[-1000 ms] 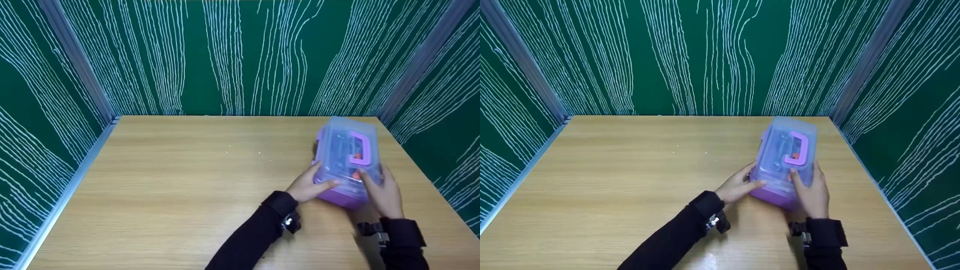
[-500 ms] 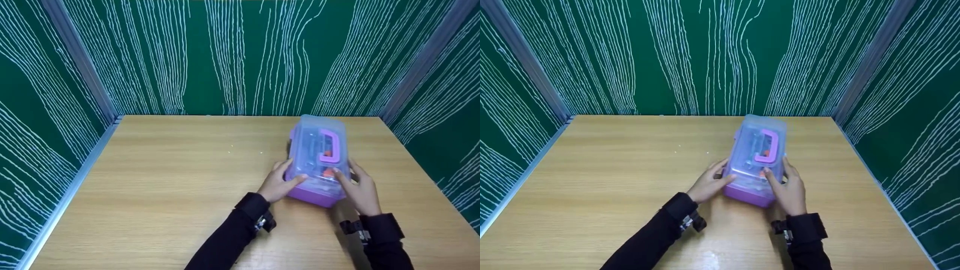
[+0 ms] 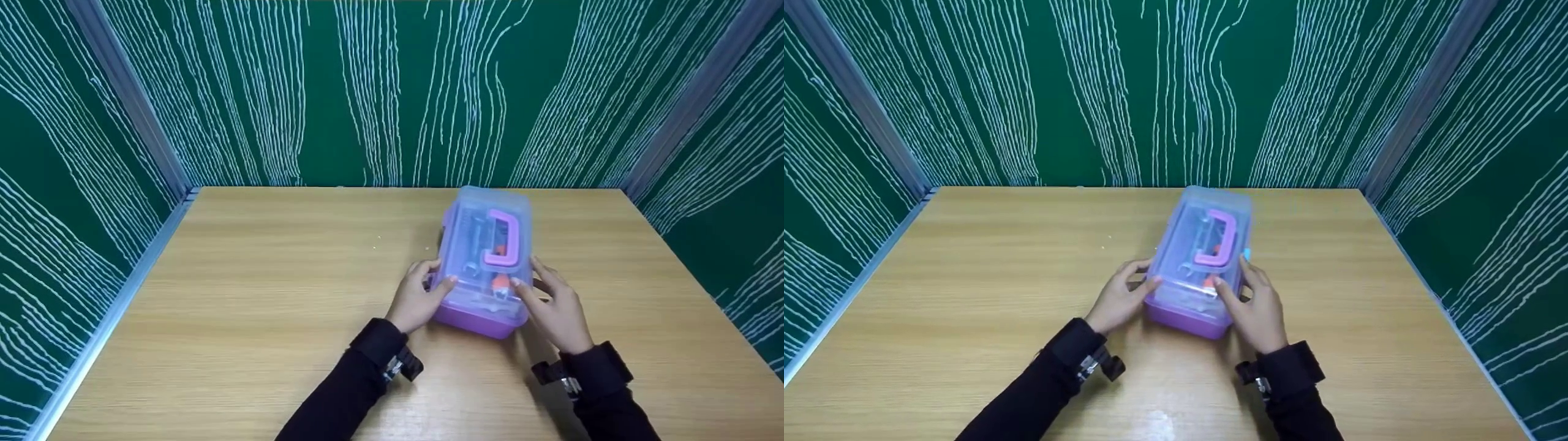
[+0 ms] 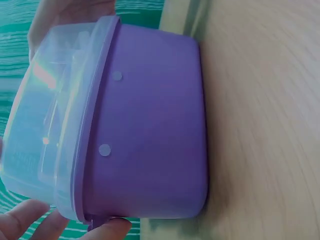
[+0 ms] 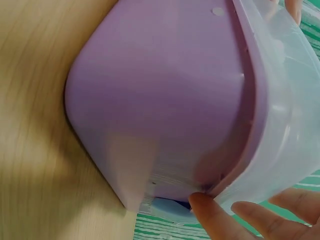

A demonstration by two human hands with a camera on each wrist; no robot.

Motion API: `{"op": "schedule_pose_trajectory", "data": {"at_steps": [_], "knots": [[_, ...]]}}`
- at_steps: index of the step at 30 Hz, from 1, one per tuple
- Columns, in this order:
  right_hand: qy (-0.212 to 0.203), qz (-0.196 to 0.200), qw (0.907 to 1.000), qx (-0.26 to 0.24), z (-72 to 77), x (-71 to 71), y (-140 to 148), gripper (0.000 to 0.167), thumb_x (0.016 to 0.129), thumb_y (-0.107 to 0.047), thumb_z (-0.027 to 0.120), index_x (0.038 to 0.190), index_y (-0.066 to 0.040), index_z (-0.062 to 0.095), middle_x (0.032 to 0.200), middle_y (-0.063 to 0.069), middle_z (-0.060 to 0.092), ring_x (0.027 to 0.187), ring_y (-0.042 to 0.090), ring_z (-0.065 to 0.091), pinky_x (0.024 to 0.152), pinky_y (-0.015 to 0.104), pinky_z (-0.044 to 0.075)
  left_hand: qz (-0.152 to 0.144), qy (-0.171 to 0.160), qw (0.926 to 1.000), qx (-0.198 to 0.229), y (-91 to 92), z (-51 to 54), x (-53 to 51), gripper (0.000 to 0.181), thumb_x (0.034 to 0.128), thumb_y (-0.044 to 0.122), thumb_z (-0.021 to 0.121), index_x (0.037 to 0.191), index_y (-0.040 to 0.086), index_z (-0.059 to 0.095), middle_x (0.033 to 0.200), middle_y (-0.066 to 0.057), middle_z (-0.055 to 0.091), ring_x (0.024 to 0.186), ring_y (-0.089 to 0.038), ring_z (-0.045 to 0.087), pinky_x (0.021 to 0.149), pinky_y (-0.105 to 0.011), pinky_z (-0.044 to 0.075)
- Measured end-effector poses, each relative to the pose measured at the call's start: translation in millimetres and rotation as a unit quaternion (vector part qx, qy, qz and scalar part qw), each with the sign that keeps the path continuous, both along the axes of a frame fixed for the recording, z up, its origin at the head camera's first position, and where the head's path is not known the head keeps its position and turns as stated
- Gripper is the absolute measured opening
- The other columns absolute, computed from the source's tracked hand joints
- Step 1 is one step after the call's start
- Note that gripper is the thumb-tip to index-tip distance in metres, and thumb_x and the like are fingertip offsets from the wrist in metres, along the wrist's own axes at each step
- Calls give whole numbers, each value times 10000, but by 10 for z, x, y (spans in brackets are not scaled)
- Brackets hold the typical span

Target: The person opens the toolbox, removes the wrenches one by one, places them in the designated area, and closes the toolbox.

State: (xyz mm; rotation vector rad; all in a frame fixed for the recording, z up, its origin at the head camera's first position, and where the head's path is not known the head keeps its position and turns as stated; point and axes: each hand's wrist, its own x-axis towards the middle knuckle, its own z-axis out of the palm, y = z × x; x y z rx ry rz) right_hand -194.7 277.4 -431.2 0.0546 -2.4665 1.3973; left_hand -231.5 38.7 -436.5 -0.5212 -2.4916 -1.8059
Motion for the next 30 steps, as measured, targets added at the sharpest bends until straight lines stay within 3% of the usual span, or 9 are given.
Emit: {"op": "schedule_pose_trajectory", "data": {"at_steps": [8,15,19,24,30], "knots": [[71,199,9997,-97,16,10,-155,636,940,-215,659,1473,3,390,1414,227,499,1259,355,537,839,181,544,-27,-122,9997,216,-216,31,42,515,927,295,667,1312,-28,550,1325,-190,548,1169,-309,584,969,-363,531],[172,497,9984,-188,-14,31,-268,642,937,-214,666,1474,-1,387,1403,223,506,1260,360,534,844,264,567,-41,-300,9995,105,-400,34,109,604,921,331,669,1404,16,491,1302,-173,542,1144,-303,581,948,-362,539],[208,652,9972,-301,-31,59,-344,639,934,-196,669,1474,-3,388,1418,221,489,1264,362,532,844,255,565,-104,-306,9995,26,-514,25,160,643,918,336,669,1441,27,456,1287,-173,534,1138,-295,574,934,-357,546],[320,750,9963,-291,-44,100,-440,632,923,-175,682,1459,14,406,1407,216,497,1259,354,544,901,344,555,-106,-281,9995,-7,-634,9,238,666,916,344,673,1448,16,444,1290,-173,527,1160,-280,555,937,-337,544],[443,873,9949,-259,-48,167,-542,620,900,-128,704,1436,32,438,1368,223,525,1220,360,568,904,381,557,-108,-350,9993,21,-761,13,358,667,915,331,677,1449,8,440,1271,-180,512,1025,-263,611,862,-277,561]]}}
